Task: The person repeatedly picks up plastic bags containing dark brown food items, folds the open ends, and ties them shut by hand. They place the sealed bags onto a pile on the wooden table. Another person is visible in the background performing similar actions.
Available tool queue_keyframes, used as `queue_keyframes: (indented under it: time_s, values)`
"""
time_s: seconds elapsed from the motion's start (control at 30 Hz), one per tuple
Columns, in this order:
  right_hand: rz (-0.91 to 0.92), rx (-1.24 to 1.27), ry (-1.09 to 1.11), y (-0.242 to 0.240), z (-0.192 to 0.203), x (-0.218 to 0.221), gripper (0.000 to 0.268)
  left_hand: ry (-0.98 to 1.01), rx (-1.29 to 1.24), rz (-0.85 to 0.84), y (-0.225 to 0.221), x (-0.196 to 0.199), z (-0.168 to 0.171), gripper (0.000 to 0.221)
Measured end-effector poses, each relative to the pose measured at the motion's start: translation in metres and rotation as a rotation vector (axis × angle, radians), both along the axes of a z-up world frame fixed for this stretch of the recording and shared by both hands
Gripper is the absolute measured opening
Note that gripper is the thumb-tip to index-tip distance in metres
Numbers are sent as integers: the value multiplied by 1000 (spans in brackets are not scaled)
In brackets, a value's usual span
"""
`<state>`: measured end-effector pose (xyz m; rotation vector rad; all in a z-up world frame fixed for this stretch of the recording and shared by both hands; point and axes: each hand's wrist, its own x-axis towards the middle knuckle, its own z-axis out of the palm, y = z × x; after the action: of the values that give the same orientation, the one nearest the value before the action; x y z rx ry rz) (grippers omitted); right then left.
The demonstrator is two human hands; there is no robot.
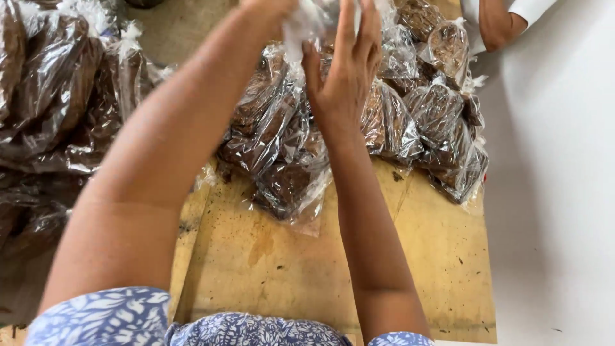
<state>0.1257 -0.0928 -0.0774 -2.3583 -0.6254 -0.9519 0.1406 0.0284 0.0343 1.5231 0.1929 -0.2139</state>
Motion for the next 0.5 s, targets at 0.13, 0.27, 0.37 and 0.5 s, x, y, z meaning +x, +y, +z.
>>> queue_keyframes:
  time_s: [0.13,0.27,0.37,0.5]
  values:
    - [100,261,188,-10,-3,9,72,-40,-104,58,-33,-18,-19,53]
    - [375,708,282,-30,-3,-4,42,-110,-189,-64,-60,-12,-50,42]
    - [281,845,479,-47,-1,0,41,-190,0,-90,-69,-3,-70,44]
    - [-180,170,-103,-79,-11,27,29,-287,110,142,-78,-28,-61,75]
